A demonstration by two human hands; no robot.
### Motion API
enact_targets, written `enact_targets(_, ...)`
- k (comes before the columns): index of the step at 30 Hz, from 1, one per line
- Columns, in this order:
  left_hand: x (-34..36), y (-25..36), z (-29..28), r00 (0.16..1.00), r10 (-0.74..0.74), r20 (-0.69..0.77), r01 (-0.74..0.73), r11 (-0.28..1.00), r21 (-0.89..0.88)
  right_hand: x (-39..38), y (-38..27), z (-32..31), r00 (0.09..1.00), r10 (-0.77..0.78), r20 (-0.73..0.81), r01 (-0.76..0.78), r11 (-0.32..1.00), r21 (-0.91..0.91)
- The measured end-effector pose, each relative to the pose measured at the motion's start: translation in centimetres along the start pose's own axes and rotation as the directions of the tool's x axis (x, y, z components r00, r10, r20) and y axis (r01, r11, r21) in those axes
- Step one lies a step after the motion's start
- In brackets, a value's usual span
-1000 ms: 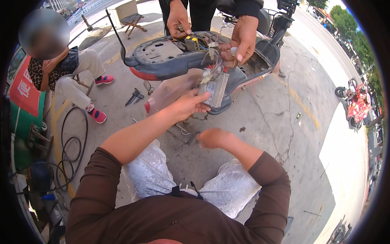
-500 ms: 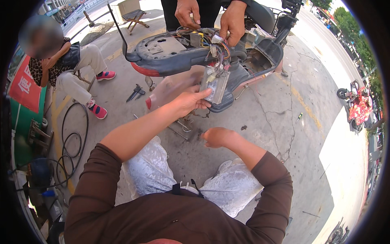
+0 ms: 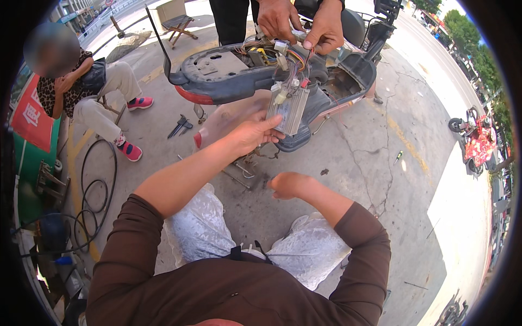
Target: The person is repairing a scooter's electrical system. They handle a silver rectangular component and connect wires using a yellow-handled screwdriver. Another person assists by holding wires while the main person secures connections.
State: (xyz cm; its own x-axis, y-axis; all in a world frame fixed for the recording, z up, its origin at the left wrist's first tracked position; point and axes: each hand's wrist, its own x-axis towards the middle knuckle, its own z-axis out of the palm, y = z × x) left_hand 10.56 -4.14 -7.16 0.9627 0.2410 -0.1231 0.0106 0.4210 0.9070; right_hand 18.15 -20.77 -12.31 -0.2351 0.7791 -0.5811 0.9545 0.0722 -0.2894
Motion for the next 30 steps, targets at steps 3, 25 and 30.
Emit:
enact_targets(3, 0.1, -0.3, -0.1, 1.0, -0.006, -0.008, 0.006, 1.0, 0.016, 0.1, 0.0, 0.0, 1.0, -0.007, 0.0, 0.007, 1.0, -0.013)
enact_targets(25, 0.2, -0.4, -0.7, 1.0, -0.006, -0.011, 0.006, 1.0, 0.009, -0.1, 0.1, -0.2, 1.0, 0.024, 0.017, -0.025, 1.0, 0.019)
enact_targets(30, 0.2, -0.6, -0.7, 1.0, 0.012, -0.022, -0.012, 1.0, 0.012, 0.2, 0.7, 0.5, 1.0, 0.007, -0.007, -0.007, 1.0, 0.013)
